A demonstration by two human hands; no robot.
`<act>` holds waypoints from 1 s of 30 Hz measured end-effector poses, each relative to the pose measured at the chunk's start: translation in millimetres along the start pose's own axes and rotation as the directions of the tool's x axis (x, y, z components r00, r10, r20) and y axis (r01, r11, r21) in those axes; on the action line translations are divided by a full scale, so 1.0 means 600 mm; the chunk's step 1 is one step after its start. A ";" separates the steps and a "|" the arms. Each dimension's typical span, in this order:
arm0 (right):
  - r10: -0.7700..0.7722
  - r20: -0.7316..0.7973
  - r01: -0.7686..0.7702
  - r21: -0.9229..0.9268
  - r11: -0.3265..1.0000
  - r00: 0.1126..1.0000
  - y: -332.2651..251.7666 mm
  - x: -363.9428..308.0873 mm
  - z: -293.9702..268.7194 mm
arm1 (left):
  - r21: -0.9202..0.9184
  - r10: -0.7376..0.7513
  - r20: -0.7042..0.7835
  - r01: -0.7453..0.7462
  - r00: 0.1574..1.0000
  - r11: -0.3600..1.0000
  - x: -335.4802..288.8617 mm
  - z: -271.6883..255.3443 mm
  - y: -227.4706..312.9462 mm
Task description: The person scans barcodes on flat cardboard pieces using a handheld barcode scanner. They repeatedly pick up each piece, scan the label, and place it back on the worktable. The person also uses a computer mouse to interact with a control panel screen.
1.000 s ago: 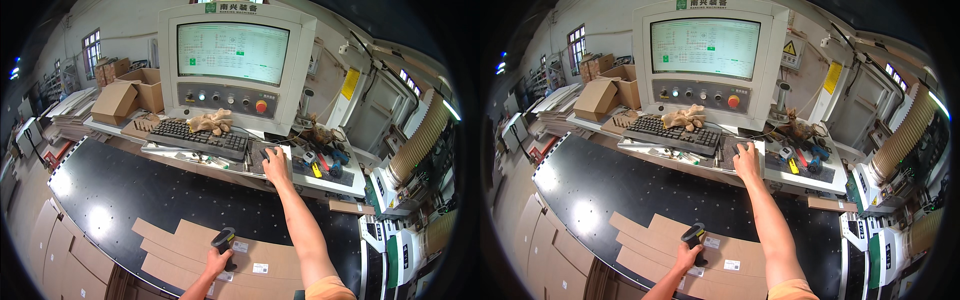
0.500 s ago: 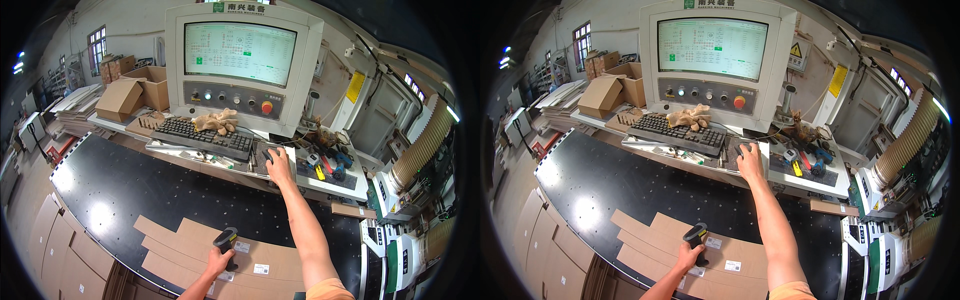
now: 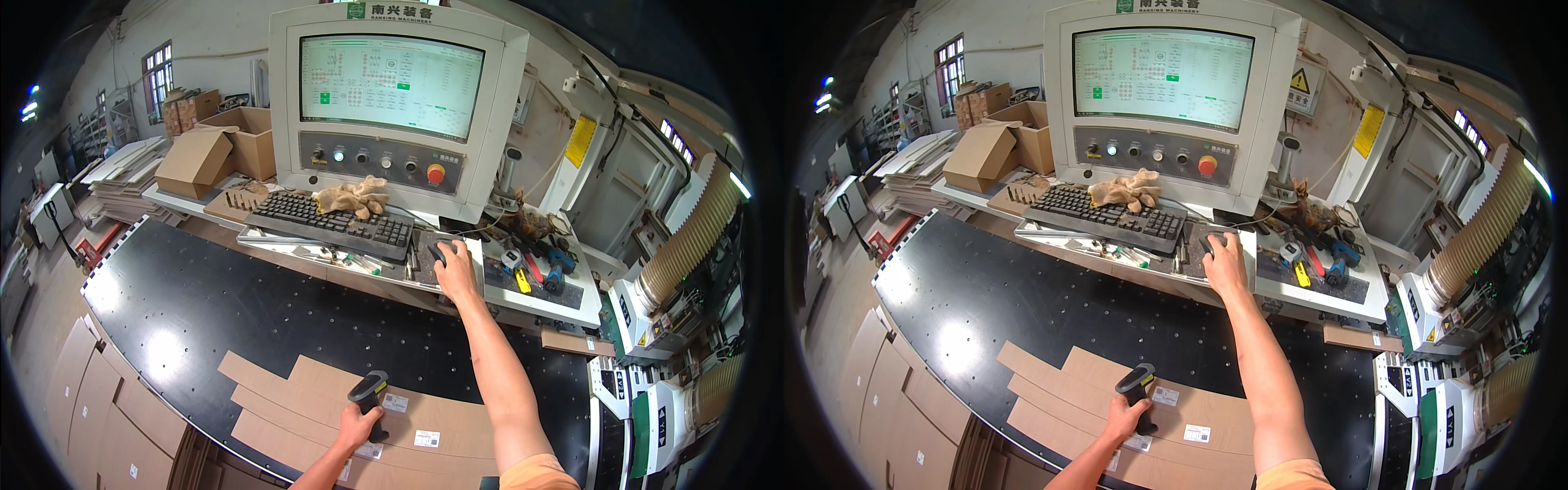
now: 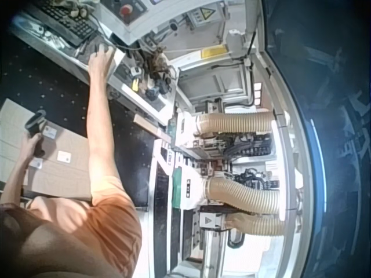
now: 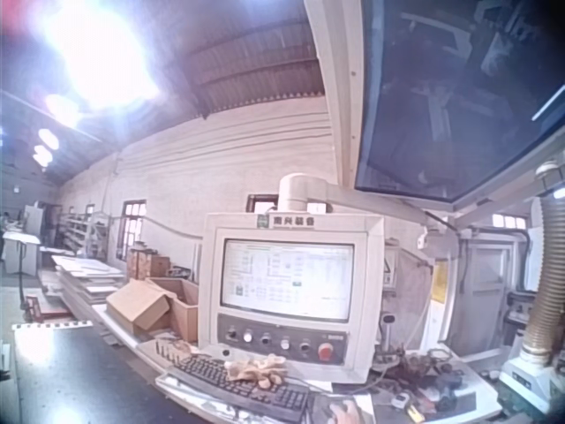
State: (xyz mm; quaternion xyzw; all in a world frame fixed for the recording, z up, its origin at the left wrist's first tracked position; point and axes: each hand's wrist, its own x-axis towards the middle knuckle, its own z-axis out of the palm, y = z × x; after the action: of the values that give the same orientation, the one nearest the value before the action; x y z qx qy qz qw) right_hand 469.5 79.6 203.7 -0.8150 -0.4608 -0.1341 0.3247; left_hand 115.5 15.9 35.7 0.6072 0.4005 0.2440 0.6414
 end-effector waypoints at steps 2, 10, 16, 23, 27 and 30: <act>0.001 -0.005 -0.001 0.016 1.000 1.000 -0.001 0.000 0.000 | 0.011 -0.001 -0.003 0.001 1.000 1.000 0.000 0.000 0.001; 0.089 -0.023 -0.090 -0.023 0.996 0.996 -0.011 -0.003 -0.005 | -0.032 0.004 0.003 -0.004 1.000 0.999 -0.005 0.001 0.007; 0.083 -0.023 -0.084 -0.032 0.996 0.996 -0.013 -0.003 -0.009 | -0.008 0.027 0.002 -0.027 1.000 1.000 -0.002 -0.001 0.003; 0.050 -0.038 -0.052 -0.031 0.998 0.998 -0.011 -0.003 -0.007 | -0.008 0.040 -0.004 -0.040 0.999 0.999 -0.002 0.000 -0.002; 0.053 -0.030 -0.054 -0.034 0.998 0.998 -0.012 -0.004 -0.010 | -0.004 0.039 -0.010 -0.040 0.999 0.999 0.000 0.001 -0.007; 0.049 -0.029 -0.051 -0.038 0.998 0.998 -0.013 -0.004 -0.010 | -0.026 0.038 -0.009 -0.038 0.999 0.999 0.002 0.002 -0.009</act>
State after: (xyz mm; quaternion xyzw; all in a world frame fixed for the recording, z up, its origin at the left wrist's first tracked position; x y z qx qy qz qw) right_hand 462.5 77.1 210.2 -0.8304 -0.4330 -0.1462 0.3187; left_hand 116.1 15.6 30.0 0.6051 0.3885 0.2639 0.6429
